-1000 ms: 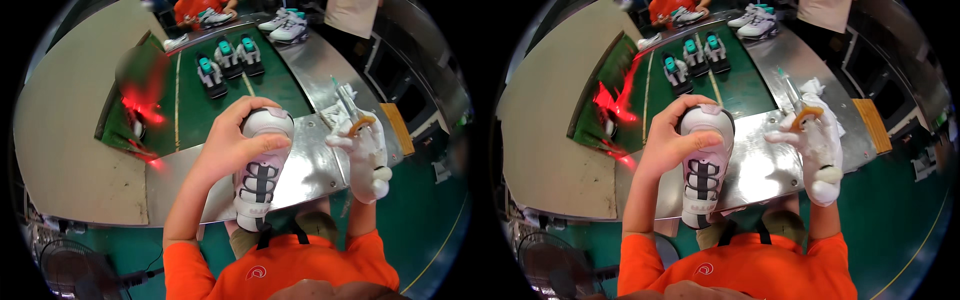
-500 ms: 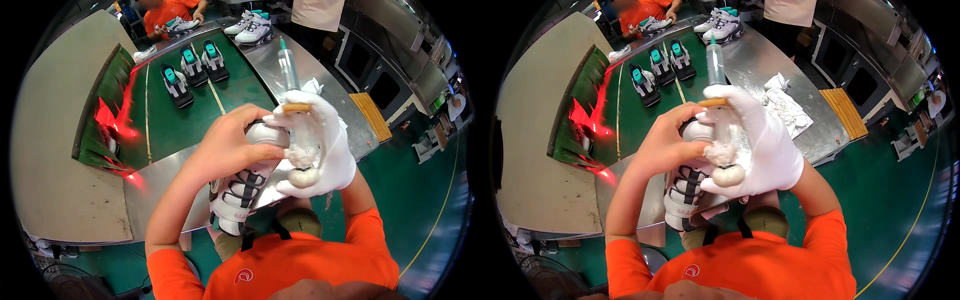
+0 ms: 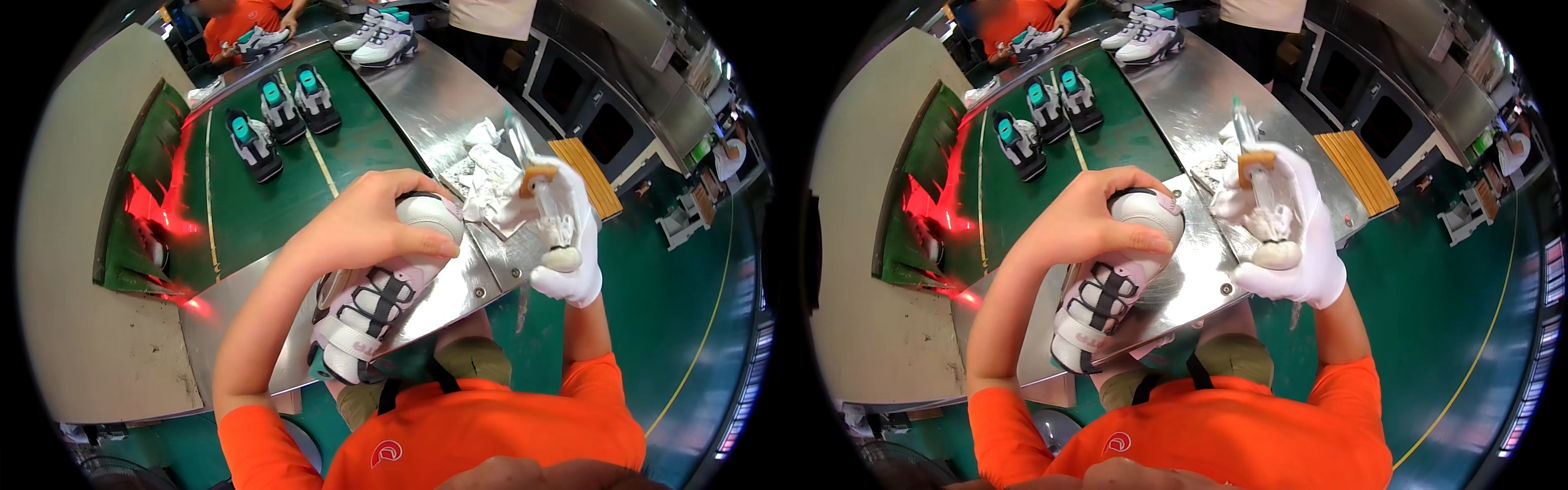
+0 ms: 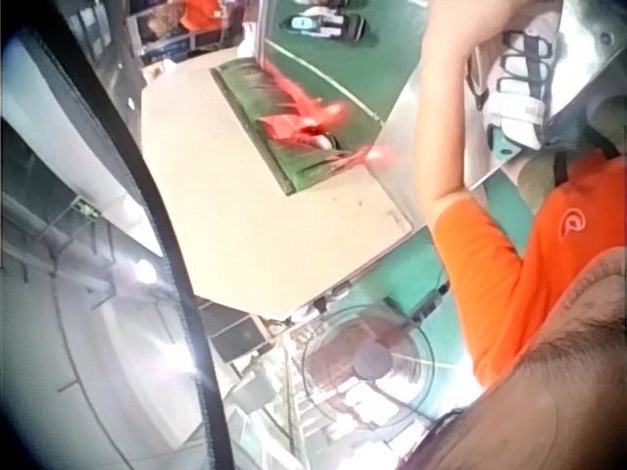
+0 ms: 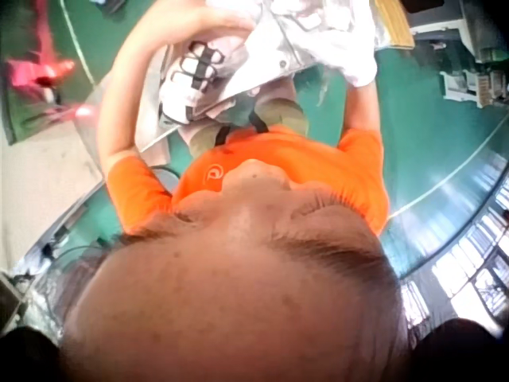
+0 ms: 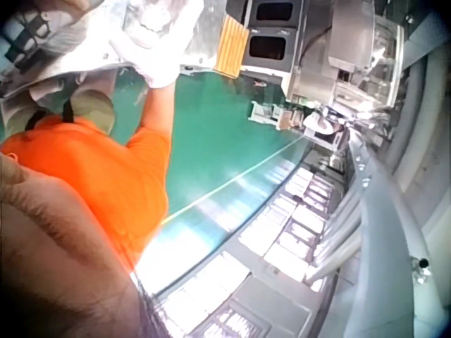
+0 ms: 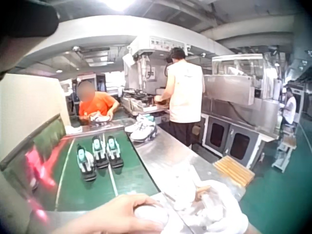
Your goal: The person injects a white substance into the side seams of white and teal sneakers using a syringe. They handle the shoes one at a time, rotating them to access different areas, and place them on a metal table after treatment.
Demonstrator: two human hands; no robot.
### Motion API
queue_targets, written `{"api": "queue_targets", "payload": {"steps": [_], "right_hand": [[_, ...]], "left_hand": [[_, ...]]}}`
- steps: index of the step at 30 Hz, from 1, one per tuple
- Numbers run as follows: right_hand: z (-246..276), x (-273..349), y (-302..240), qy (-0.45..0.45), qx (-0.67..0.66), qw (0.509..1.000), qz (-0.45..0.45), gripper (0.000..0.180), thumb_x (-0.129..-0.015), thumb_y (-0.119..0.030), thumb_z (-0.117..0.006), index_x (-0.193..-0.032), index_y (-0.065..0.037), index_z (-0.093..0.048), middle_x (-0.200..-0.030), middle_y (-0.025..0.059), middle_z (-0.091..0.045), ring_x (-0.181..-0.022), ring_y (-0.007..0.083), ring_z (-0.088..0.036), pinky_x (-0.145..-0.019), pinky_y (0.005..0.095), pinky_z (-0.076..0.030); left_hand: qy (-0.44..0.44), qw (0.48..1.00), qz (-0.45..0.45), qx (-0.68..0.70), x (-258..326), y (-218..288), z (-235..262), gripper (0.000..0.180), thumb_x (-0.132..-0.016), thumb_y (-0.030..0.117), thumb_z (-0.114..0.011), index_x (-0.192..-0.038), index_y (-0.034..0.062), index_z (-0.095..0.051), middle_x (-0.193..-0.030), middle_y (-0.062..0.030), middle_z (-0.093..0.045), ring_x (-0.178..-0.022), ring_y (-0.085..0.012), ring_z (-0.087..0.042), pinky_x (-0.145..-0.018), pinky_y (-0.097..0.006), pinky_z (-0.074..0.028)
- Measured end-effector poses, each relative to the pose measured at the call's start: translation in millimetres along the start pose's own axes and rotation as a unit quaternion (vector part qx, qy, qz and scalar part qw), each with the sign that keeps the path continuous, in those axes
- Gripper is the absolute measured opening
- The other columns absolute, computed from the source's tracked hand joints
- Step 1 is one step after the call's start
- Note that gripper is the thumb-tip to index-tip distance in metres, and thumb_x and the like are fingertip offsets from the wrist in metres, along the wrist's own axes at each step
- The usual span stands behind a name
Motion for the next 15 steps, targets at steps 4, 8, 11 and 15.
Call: {"api": "queue_targets", "payload": {"steps": [4,8,11,15], "right_hand": [[37,45,55,0.056,-0.071,0.982,-0.165,0.093,-0.058,-0.003,-0.069,-0.144,-0.001,-0.034,-0.116,0.0133,-0.057,-0.097,0.0202,-0.063,-0.081,0.0306,-0.051],[54,83,81,0.069,0.010,0.950,-0.303,0.086,-0.059,-0.009,-0.066,-0.141,0.001,-0.041,-0.110,0.0150,-0.060,-0.093,0.0236,-0.066,-0.077,0.0325,-0.054],[64,96,72,0.079,-0.134,0.962,-0.226,0.094,-0.060,-0.040,-0.079,-0.132,0.009,-0.045,-0.100,0.0200,-0.062,-0.082,0.0299,-0.069,-0.070,0.0369,-0.057],[57,91,47,0.001,-0.296,0.945,-0.141,0.107,-0.055,-0.044,-0.082,-0.134,0.014,-0.039,-0.099,0.0265,-0.062,-0.084,0.0390,-0.068,-0.070,0.0457,-0.057]], "left_hand": [[-0.047,0.999,0.016,-0.001,-14,-2,-12,0.053,-0.063,0.027,-0.089,-0.105,0.0011,-0.069,-0.097,-0.0094,-0.069,-0.091,-0.0172,-0.065,-0.085,-0.030,-0.050],[-0.104,0.994,0.039,-0.022,-31,-10,-32,0.053,-0.065,0.027,-0.088,-0.107,0.0017,-0.068,-0.093,-0.0102,-0.069,-0.083,-0.0174,-0.065,-0.075,-0.030,-0.052],[-0.141,0.987,0.074,-0.036,-38,-14,-45,0.053,-0.064,0.026,-0.089,-0.107,0.0021,-0.069,-0.095,-0.0091,-0.069,-0.087,-0.0170,-0.065,-0.078,-0.030,-0.051],[-0.178,0.980,0.082,-0.040,-46,-12,-61,0.051,-0.064,0.023,-0.091,-0.105,0.0024,-0.069,-0.096,-0.0078,-0.068,-0.090,-0.0160,-0.064,-0.081,-0.029,-0.051]]}}
Point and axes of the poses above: each hand's wrist, its own x-axis away from the middle knuckle, its own z-axis out of the back of the hand, y = z × x, the point moved 9 cm from there along -x, towards the middle knuckle
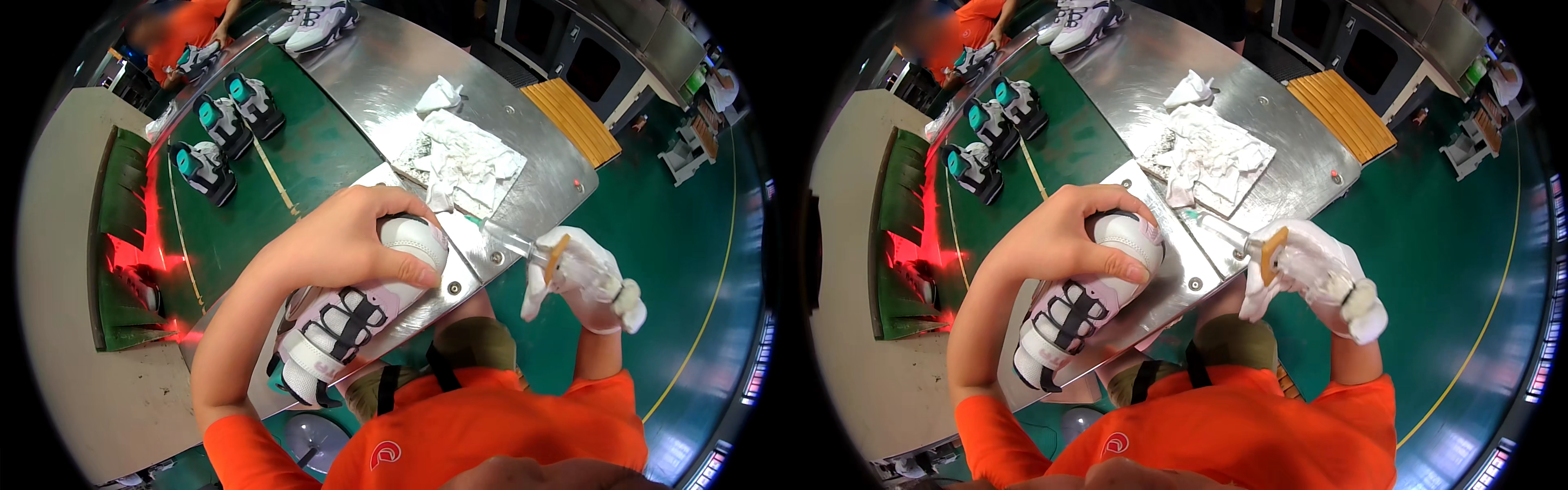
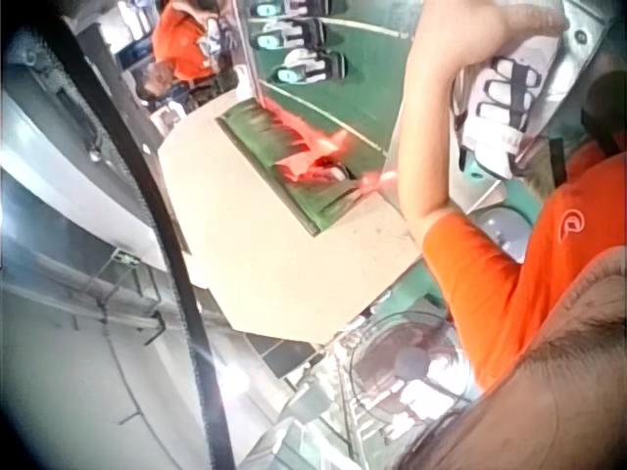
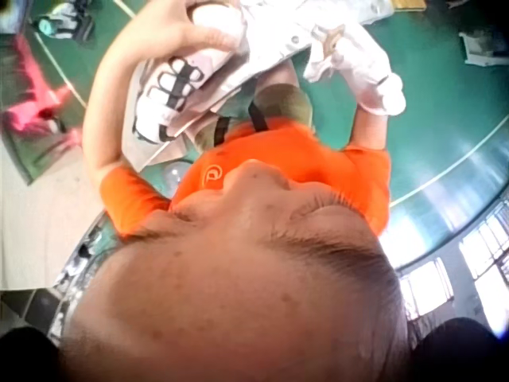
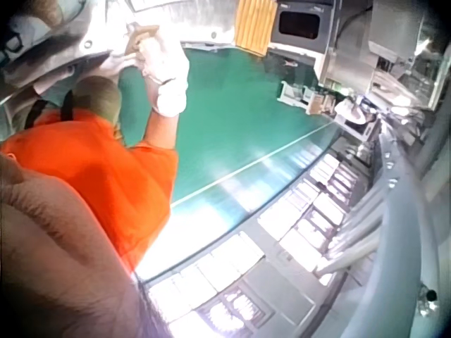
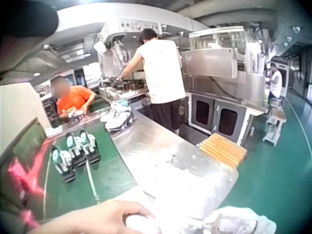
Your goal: The person injects a white substance into the side seams of white and teal sneakers using a syringe. They handle the shoes one at a time, rotating them to access different areas, and place them on a metal table after treatment.
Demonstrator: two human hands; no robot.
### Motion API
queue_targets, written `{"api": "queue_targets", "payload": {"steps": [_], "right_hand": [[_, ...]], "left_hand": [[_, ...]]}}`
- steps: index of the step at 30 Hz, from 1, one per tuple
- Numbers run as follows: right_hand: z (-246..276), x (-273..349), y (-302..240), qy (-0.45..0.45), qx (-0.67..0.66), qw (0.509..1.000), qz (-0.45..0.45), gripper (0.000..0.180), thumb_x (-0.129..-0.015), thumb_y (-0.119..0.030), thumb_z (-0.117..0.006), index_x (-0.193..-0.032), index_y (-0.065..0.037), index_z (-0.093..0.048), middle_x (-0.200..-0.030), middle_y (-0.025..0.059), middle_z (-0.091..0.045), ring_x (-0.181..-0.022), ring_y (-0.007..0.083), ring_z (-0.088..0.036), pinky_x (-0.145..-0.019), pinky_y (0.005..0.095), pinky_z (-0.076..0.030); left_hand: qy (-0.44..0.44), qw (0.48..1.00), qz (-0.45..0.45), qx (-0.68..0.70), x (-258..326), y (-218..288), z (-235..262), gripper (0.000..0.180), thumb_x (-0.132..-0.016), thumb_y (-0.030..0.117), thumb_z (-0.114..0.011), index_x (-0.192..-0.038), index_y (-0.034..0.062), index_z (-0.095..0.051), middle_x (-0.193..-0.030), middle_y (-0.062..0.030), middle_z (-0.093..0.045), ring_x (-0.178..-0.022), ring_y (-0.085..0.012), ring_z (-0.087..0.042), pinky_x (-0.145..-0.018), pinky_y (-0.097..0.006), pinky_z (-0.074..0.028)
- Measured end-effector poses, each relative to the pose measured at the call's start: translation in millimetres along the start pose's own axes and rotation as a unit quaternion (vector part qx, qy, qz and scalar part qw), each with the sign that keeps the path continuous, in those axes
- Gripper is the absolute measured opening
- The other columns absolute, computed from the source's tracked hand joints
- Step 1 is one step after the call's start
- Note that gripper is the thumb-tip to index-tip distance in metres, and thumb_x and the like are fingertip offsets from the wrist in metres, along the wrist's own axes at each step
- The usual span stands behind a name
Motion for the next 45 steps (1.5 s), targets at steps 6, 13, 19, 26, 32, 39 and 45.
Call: {"api": "queue_targets", "payload": {"steps": [6,13,19,26,32,39,45], "right_hand": [[-9,-7,3,-0.009,-0.024,1.000,-0.009,0.108,-0.041,-0.049,-0.080,-0.122,0.013,-0.044,-0.085,0.0281,-0.063,-0.069,0.0403,-0.068,-0.059,0.0458,-0.059],[-16,-16,6,-0.040,-0.022,0.999,-0.018,0.107,-0.043,-0.049,-0.080,-0.122,0.014,-0.044,-0.085,0.0286,-0.062,-0.072,0.0422,-0.068,-0.062,0.0478,-0.059],[-14,-14,6,-0.004,-0.028,0.999,-0.034,0.105,-0.045,-0.049,-0.080,-0.122,0.013,-0.046,-0.085,0.0292,-0.061,-0.073,0.0428,-0.067,-0.062,0.0509,-0.059],[-8,-13,1,0.039,0.072,0.992,-0.097,0.100,-0.049,-0.049,-0.080,-0.120,0.012,-0.047,-0.084,0.0271,-0.061,-0.070,0.0410,-0.067,-0.060,0.0492,-0.059],[-19,-20,-21,-0.030,0.032,0.999,0.031,0.079,-0.072,-0.038,-0.078,-0.123,0.014,-0.046,-0.088,0.0229,-0.059,-0.076,0.0364,-0.065,-0.067,0.0474,-0.057],[-53,-56,-14,0.023,0.109,0.980,0.167,0.095,-0.057,-0.020,-0.084,-0.137,0.001,-0.038,-0.112,0.0129,-0.057,-0.106,0.0268,-0.059,-0.100,0.0442,-0.046],[-70,-68,-15,-0.024,0.377,0.915,0.140,0.100,-0.051,-0.019,-0.087,-0.136,0.000,-0.038,-0.116,0.0119,-0.059,-0.103,0.0244,-0.063,-0.092,0.0348,-0.049]], "left_hand": [[-0.020,1.000,-0.009,-0.013,-10,3,-9,0.054,-0.064,0.020,-0.091,-0.108,0.0007,-0.067,-0.097,-0.0080,-0.067,-0.089,-0.0155,-0.064,-0.079,-0.028,-0.051],[-0.021,0.999,0.004,-0.029,-12,-3,-10,0.053,-0.065,0.018,-0.090,-0.109,0.0003,-0.066,-0.097,-0.0072,-0.067,-0.088,-0.0145,-0.064,-0.078,-0.028,-0.051],[-0.023,1.000,-0.004,-0.015,-13,-3,-11,0.051,-0.065,0.016,-0.090,-0.108,0.0009,-0.067,-0.094,-0.0060,-0.067,-0.087,-0.0141,-0.065,-0.077,-0.027,-0.052],[-0.030,1.000,0.005,-0.007,-11,-4,-13,0.050,-0.066,0.014,-0.089,-0.108,0.0010,-0.066,-0.094,-0.0066,-0.067,-0.087,-0.0142,-0.065,-0.076,-0.028,-0.052],[-0.034,0.999,-0.013,-0.011,-7,3,-11,0.050,-0.065,0.015,-0.089,-0.108,0.0009,-0.067,-0.094,-0.0071,-0.068,-0.086,-0.0139,-0.064,-0.076,-0.027,-0.052],[-0.018,0.998,-0.051,-0.009,0,7,-11,0.051,-0.066,0.030,-0.085,-0.105,0.0002,-0.068,-0.088,-0.0137,-0.068,-0.077,-0.0208,-0.064,-0.071,-0.032,-0.051],[-0.008,0.999,-0.031,-0.040,7,5,-7,0.063,-0.066,0.032,-0.086,-0.113,-0.0033,-0.065,-0.084,-0.0131,-0.067,-0.070,-0.0167,-0.065,-0.064,-0.030,-0.051]]}}
Point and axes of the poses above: each hand's wrist, its own x-axis away from the middle knuckle, its own z-axis out of the back of the hand, y = z × x, the point moved 9 cm from there along -x, towards the middle knuckle
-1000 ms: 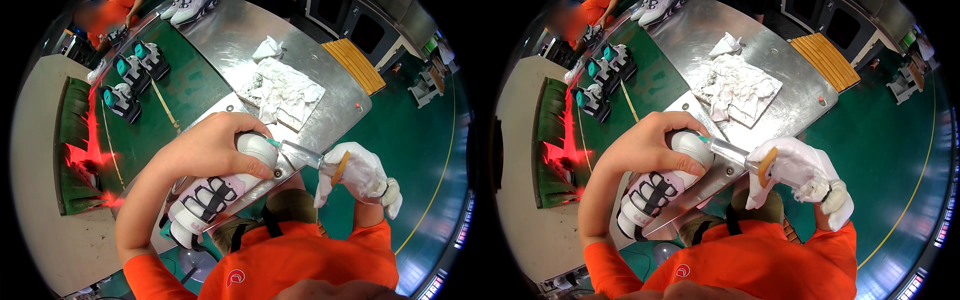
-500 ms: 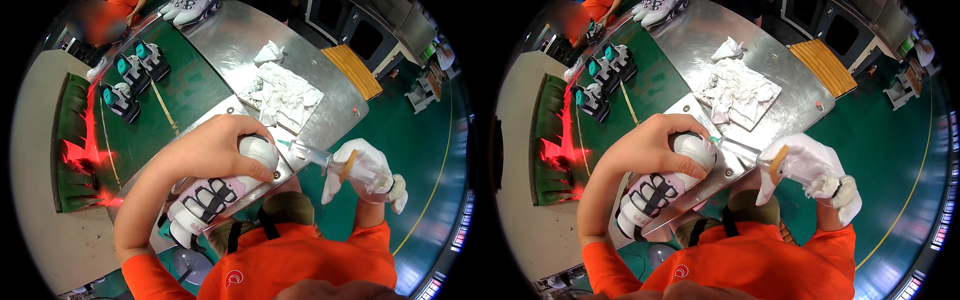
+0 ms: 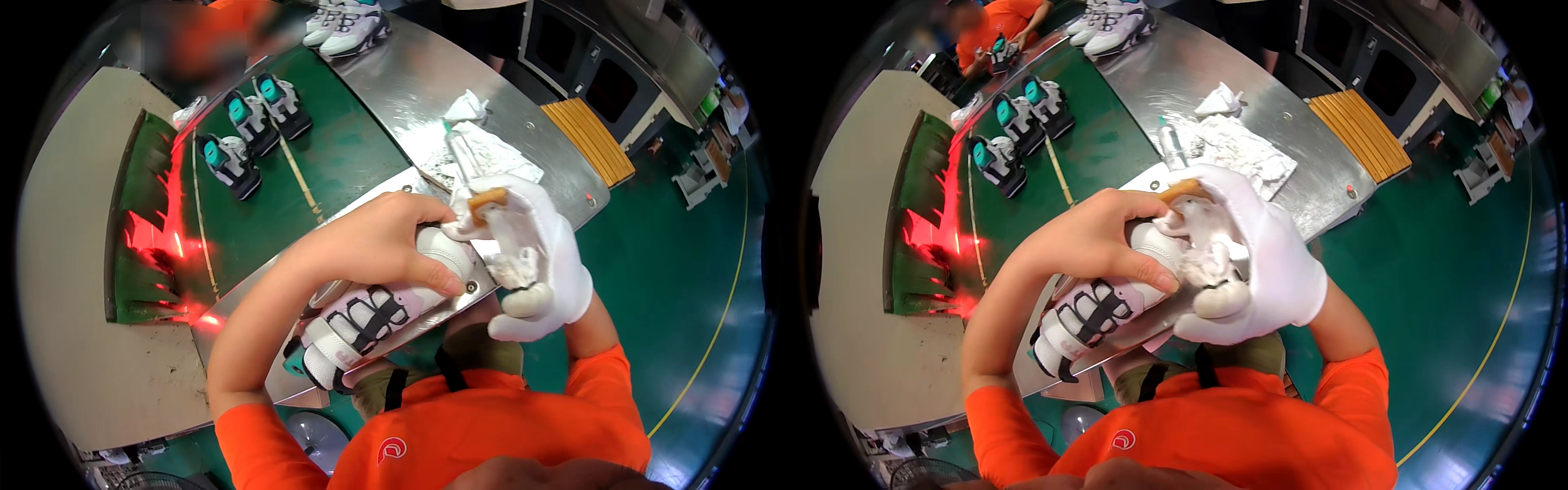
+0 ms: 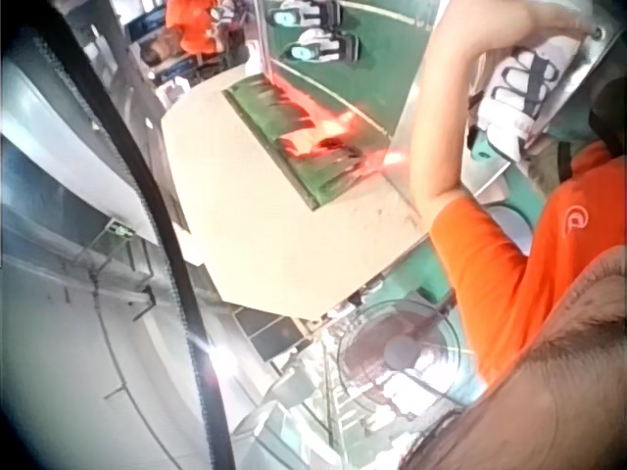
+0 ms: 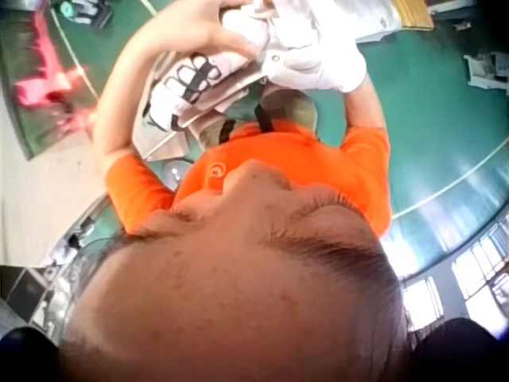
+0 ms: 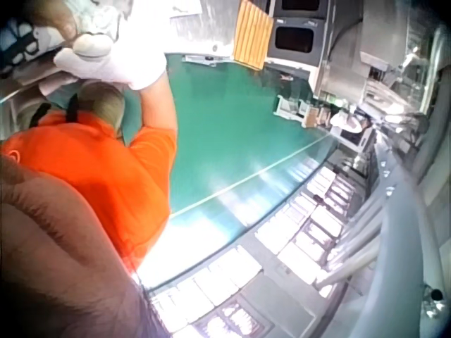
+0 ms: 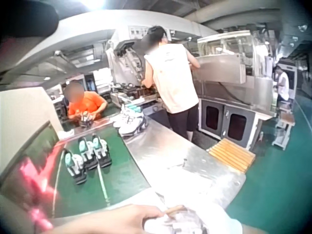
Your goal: The person injects a white substance into the side seams of white and teal sneakers using a syringe. They handle the shoes one at a time, rotating them to access different areas, and place them on a metal table after treatment.
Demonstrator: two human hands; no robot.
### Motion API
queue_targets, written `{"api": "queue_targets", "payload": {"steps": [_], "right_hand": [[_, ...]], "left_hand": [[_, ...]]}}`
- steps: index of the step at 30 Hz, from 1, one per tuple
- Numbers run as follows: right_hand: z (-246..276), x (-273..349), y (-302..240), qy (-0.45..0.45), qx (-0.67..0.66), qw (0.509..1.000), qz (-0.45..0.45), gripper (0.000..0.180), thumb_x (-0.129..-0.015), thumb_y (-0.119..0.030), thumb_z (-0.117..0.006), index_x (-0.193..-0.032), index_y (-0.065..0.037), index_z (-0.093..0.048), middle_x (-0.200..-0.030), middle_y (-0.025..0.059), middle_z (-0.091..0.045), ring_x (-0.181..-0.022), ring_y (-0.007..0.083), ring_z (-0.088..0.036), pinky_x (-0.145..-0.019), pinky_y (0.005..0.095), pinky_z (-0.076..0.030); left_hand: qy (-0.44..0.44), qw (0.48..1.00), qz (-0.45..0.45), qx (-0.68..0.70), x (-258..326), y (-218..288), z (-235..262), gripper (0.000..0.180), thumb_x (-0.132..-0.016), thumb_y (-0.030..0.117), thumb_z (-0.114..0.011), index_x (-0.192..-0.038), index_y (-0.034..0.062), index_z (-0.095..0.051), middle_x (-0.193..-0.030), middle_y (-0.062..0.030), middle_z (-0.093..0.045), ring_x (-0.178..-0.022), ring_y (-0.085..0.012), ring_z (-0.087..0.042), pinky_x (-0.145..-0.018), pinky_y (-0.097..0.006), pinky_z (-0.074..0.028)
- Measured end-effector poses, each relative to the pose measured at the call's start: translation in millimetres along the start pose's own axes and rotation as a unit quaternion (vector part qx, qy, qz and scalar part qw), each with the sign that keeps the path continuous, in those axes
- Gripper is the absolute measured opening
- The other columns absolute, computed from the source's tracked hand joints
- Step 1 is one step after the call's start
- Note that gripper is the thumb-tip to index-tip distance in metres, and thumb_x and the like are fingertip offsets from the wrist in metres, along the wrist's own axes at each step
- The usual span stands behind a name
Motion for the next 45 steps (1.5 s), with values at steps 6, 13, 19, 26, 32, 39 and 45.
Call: {"api": "queue_targets", "payload": {"steps": [6,13,19,26,32,39,45], "right_hand": [[8,-2,-11,-0.001,-0.136,0.986,0.092,0.108,-0.055,-0.016,-0.084,-0.144,0.001,-0.026,-0.134,0.0166,-0.041,-0.114,0.0253,-0.051,-0.097,0.0452,-0.050],[-4,21,17,0.096,-0.061,0.993,-0.037,0.119,-0.054,-0.053,-0.078,-0.146,0.003,-0.028,-0.131,0.0161,-0.049,-0.111,0.0299,-0.062,-0.093,0.0422,-0.052],[-60,36,65,0.016,-0.113,0.981,-0.159,0.107,-0.055,-0.027,-0.070,-0.149,0.000,-0.026,-0.124,0.0148,-0.051,-0.111,0.0300,-0.062,-0.095,0.0394,-0.050],[-135,50,86,-0.065,-0.177,0.964,-0.186,0.106,-0.060,-0.012,-0.075,-0.152,-0.010,-0.024,-0.118,0.0117,-0.049,-0.106,0.0237,-0.060,-0.093,0.0374,-0.050],[-183,52,76,-0.114,-0.188,0.956,-0.191,0.096,-0.062,0.001,-0.079,-0.147,-0.009,-0.037,-0.123,0.0072,-0.052,-0.109,0.0166,-0.055,-0.098,0.0339,-0.046],[-194,34,62,-0.093,-0.008,0.995,-0.032,0.083,-0.063,-0.012,-0.084,-0.137,-0.011,-0.048,-0.109,0.0130,-0.056,-0.091,0.0222,-0.064,-0.081,0.0321,-0.054],[-213,27,61,-0.127,0.087,0.988,-0.019,0.083,-0.059,-0.009,-0.084,-0.135,-0.008,-0.051,-0.119,0.0137,-0.055,-0.097,0.0246,-0.063,-0.083,0.0321,-0.053]], "left_hand": [[0.172,0.982,-0.010,0.076,49,-5,50,0.046,-0.069,0.017,-0.085,-0.107,0.0005,-0.066,-0.096,-0.0060,-0.068,-0.090,-0.0135,-0.064,-0.081,-0.028,-0.052],[0.700,0.694,0.031,0.168,305,-167,96,0.044,-0.090,0.024,-0.070,-0.122,-0.0034,-0.059,-0.103,-0.0076,-0.066,-0.086,-0.0132,-0.064,-0.069,-0.025,-0.051],[0.662,0.653,0.338,0.145,419,-214,-57,0.035,-0.097,0.034,-0.061,-0.117,0.0056,-0.060,-0.076,0.0030,-0.057,-0.061,-0.0073,-0.056,-0.051,-0.019,-0.041],[0.501,0.838,0.215,-0.029,324,-151,-45,0.061,-0.080,0.026,-0.077,-0.130,0.0002,-0.053,-0.099,-0.0103,-0.069,-0.092,-0.0216,-0.067,-0.081,-0.036,-0.053],[0.503,0.807,0.232,0.205,286,-176,-32,0.057,-0.075,0.021,-0.081,-0.121,-0.0037,-0.059,-0.109,-0.0107,-0.068,-0.100,-0.0183,-0.064,-0.087,-0.034,-0.050],[0.544,0.772,0.187,0.271,268,-171,-33,0.057,-0.079,0.013,-0.078,-0.127,-0.0054,-0.053,-0.115,-0.0119,-0.066,-0.102,-0.0182,-0.062,-0.089,-0.033,-0.050],[0.546,0.762,0.175,0.301,269,-168,-31,0.050,-0.080,0.013,-0.076,-0.122,-0.0070,-0.057,-0.108,-0.0113,-0.067,-0.092,-0.0161,-0.064,-0.083,-0.031,-0.051]]}}
Point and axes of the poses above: each hand's wrist, its own x-axis away from the middle knuckle, its own z-axis out of the back of the hand, y = z × x, the point moved 9 cm from there along -x, towards the middle knuckle
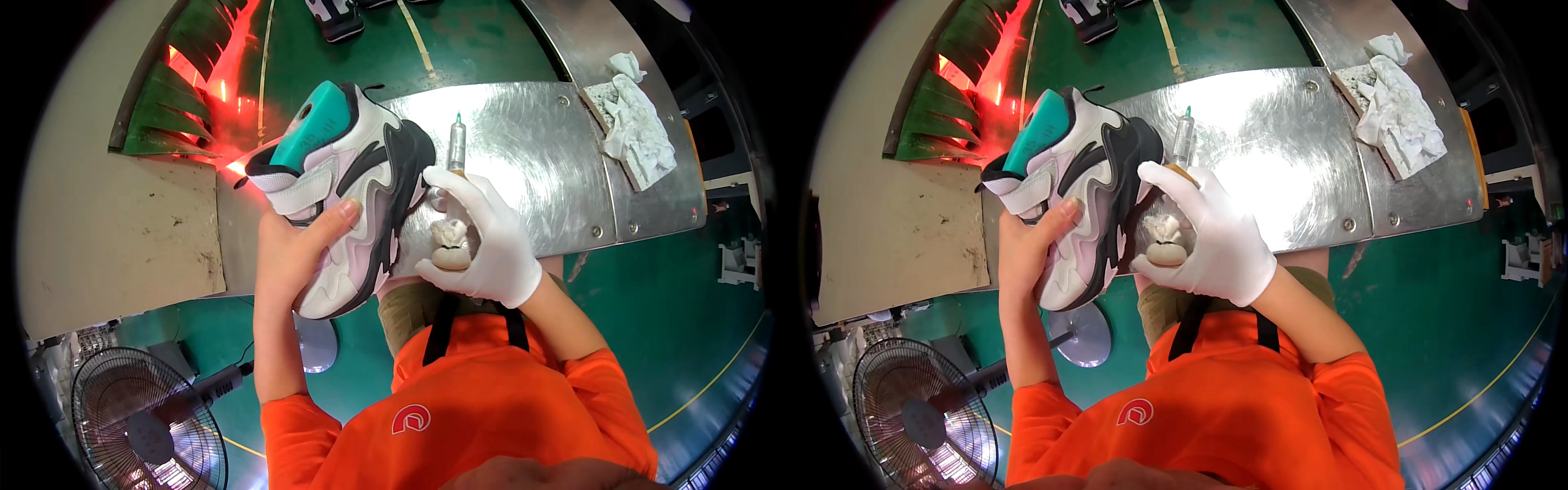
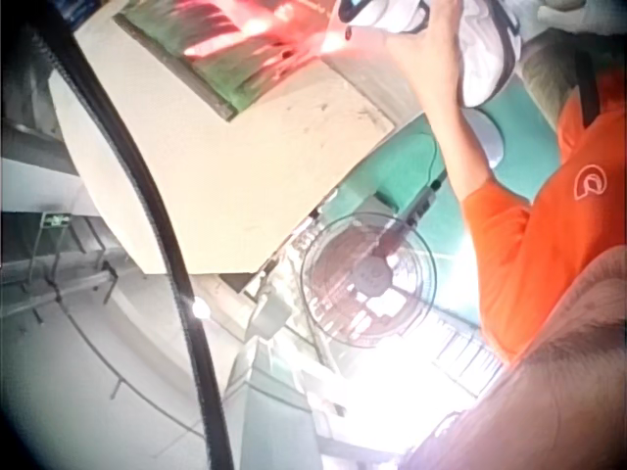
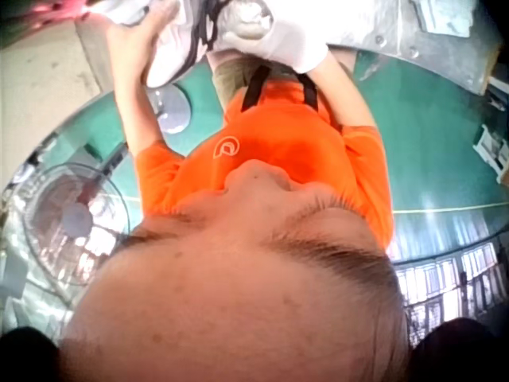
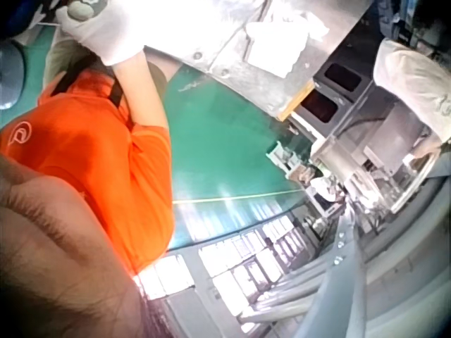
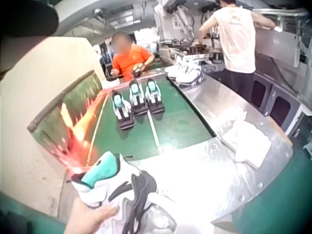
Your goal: The person injects a white substance into the side seams of white and teal sneakers using a syringe. They handle the shoes one at a time, rotating them to access different areas, and place them on a metal table after treatment.
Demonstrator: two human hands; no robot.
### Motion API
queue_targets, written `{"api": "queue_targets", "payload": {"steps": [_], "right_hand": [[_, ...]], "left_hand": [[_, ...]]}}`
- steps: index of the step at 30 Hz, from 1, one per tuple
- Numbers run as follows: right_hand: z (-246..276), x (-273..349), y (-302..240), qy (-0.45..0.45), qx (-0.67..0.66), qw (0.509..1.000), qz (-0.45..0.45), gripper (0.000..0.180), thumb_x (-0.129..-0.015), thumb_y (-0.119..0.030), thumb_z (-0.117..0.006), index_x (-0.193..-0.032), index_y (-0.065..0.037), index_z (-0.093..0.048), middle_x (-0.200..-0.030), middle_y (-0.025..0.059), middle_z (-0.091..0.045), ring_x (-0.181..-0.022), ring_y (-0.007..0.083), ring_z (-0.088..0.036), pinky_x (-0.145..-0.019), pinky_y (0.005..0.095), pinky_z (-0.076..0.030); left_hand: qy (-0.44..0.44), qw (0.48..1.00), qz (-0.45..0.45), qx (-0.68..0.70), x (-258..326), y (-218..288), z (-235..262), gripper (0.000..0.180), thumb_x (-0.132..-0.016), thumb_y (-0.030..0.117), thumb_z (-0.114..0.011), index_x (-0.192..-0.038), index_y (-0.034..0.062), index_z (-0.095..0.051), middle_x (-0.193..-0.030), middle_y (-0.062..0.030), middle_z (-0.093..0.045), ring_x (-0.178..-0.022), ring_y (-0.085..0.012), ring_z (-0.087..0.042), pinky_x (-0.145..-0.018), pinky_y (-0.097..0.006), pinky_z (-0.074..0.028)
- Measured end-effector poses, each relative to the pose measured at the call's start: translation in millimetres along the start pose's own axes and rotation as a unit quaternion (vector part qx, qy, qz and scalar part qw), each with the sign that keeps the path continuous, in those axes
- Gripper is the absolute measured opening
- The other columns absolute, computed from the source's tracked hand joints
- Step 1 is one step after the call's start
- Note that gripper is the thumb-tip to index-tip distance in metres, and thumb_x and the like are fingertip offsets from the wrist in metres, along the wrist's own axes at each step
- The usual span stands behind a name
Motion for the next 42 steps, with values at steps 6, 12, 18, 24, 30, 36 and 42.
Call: {"api": "queue_targets", "payload": {"steps": [6,12,18,24,30,36,42], "right_hand": [[-4,-4,1,0.027,0.011,0.999,0.024,0.082,-0.058,-0.020,-0.086,-0.134,-0.015,-0.053,-0.109,0.0138,-0.056,-0.084,0.0279,-0.063,-0.073,0.0342,-0.053],[-6,-13,-2,0.025,0.042,0.999,0.011,0.078,-0.061,-0.012,-0.083,-0.133,-0.010,-0.053,-0.114,0.0152,-0.056,-0.090,0.0261,-0.064,-0.077,0.0316,-0.054],[-9,-15,2,0.028,0.030,0.999,0.013,0.079,-0.062,-0.011,-0.083,-0.134,-0.010,-0.053,-0.114,0.0145,-0.056,-0.090,0.0240,-0.065,-0.076,0.0298,-0.054],[-6,-14,2,0.039,0.034,0.999,0.014,0.079,-0.061,-0.024,-0.084,-0.134,-0.016,-0.053,-0.110,0.0155,-0.057,-0.091,0.0315,-0.064,-0.076,0.0365,-0.055],[20,-2,14,0.069,-0.042,0.996,-0.026,0.098,-0.061,-0.014,-0.084,-0.146,-0.007,-0.036,-0.117,0.0159,-0.059,-0.089,0.0248,-0.066,-0.080,0.0336,-0.055],[100,6,48,0.181,-0.010,0.978,-0.108,0.098,-0.066,-0.003,-0.077,-0.149,-0.001,-0.026,-0.121,0.0139,-0.056,-0.096,0.0184,-0.061,-0.091,0.0323,-0.049],[174,35,104,0.319,0.023,0.928,-0.192,0.086,-0.068,-0.003,-0.076,-0.143,0.004,-0.034,-0.128,0.0172,-0.052,-0.114,0.0236,-0.054,-0.099,0.0336,-0.043]], "left_hand": [[0.008,1.000,0.003,-0.022,-7,-2,9,0.049,-0.079,0.017,-0.077,-0.119,-0.0072,-0.060,-0.106,-0.0106,-0.068,-0.090,-0.0145,-0.063,-0.083,-0.030,-0.051],[0.016,0.999,-0.033,-0.017,-6,2,7,0.052,-0.078,0.019,-0.078,-0.119,-0.0071,-0.060,-0.106,-0.0108,-0.068,-0.090,-0.0148,-0.063,-0.082,-0.030,-0.051],[0.008,0.999,0.011,-0.038,-4,-4,10,0.051,-0.078,0.018,-0.077,-0.119,-0.0061,-0.060,-0.106,-0.0106,-0.068,-0.091,-0.0150,-0.063,-0.082,-0.030,-0.051],[0.013,1.000,-0.006,-0.001,-3,3,4,0.047,-0.079,0.016,-0.077,-0.117,-0.0057,-0.061,-0.106,-0.0098,-0.068,-0.092,-0.0154,-0.063,-0.083,-0.031,-0.051],[0.007,1.000,-0.005,0.009,-9,4,14,0.050,-0.079,0.015,-0.078,-0.120,-0.0059,-0.059,-0.109,-0.0102,-0.067,-0.095,-0.0159,-0.063,-0.085,-0.031,-0.051],[0.087,0.994,-0.068,0.013,-46,10,50,0.051,-0.078,0.015,-0.079,-0.120,-0.0059,-0.059,-0.113,-0.0111,-0.066,-0.099,-0.0176,-0.062,-0.090,-0.032,-0.049],[0.196,0.965,-0.123,-0.124,-158,36,130,0.062,-0.076,0.031,-0.080,-0.121,-0.0062,-0.059,-0.109,-0.0154,-0.070,-0.098,-0.0232,-0.067,-0.088,-0.034,-0.050]]}}
Point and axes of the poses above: each hand's wrist, its own x-axis away from the middle knuckle, its own z-axis out of the back of the hand, y = z × x, the point moved 9 cm from there along -x, towards the middle knuckle
